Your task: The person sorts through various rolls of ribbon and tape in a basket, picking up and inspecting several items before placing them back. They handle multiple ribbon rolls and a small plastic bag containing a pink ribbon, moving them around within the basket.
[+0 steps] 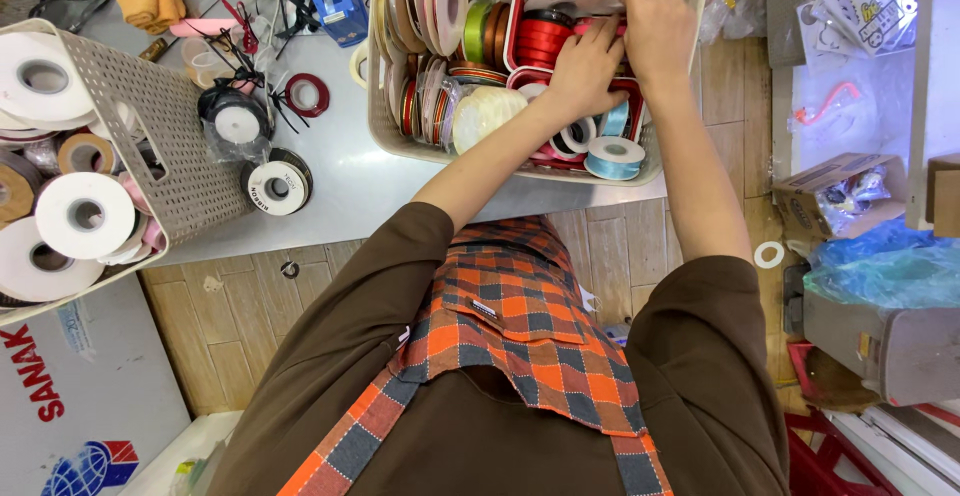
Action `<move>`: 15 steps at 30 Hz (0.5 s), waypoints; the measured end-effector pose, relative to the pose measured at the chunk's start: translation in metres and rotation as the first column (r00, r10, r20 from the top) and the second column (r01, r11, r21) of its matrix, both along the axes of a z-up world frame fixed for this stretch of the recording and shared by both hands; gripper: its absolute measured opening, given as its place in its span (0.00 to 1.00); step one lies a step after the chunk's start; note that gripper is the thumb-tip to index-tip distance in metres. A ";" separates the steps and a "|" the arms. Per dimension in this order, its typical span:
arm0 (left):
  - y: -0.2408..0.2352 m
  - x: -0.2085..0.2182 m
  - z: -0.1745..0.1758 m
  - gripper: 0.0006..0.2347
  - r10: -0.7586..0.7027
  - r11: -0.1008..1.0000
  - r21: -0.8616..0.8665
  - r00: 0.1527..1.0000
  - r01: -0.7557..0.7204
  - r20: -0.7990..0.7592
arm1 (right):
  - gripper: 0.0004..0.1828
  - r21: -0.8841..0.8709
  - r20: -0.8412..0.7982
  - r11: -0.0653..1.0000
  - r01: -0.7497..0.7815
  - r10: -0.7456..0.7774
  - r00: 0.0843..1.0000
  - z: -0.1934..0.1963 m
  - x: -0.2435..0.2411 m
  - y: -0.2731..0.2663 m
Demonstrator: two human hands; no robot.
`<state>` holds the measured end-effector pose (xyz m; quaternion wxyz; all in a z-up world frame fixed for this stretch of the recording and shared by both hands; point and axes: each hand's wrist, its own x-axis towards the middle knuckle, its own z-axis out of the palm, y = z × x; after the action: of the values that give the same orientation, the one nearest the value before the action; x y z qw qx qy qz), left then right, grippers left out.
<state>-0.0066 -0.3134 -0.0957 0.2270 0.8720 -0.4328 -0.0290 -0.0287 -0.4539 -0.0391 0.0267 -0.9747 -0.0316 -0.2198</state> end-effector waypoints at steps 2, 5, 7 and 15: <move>0.001 0.000 0.001 0.38 -0.001 1.000 -0.016 1.000 0.001 0.012 | 0.14 -0.007 -0.047 1.000 -0.004 0.004 0.999 -0.014 0.006 -0.006; 0.003 -0.002 0.007 0.38 -0.017 1.000 -0.015 1.000 0.017 0.001 | 0.10 -0.071 -0.095 0.997 0.013 -0.020 0.995 -0.041 0.014 -0.008; 0.006 -0.003 0.015 0.39 -0.043 0.999 -0.023 0.998 0.044 0.035 | 0.11 -0.071 -0.102 0.997 0.033 -0.040 0.994 -0.054 0.021 -0.008; 0.095 -0.039 0.096 0.27 -0.133 0.987 -0.085 0.991 0.135 0.030 | 0.39 0.135 -0.083 0.988 0.072 -0.061 0.995 -0.046 0.002 0.032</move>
<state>-0.0456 -0.2184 0.0006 0.2569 0.8305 -0.4940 -0.0147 -0.0267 -0.4216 -0.0854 0.0880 -0.9789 0.0171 -0.1839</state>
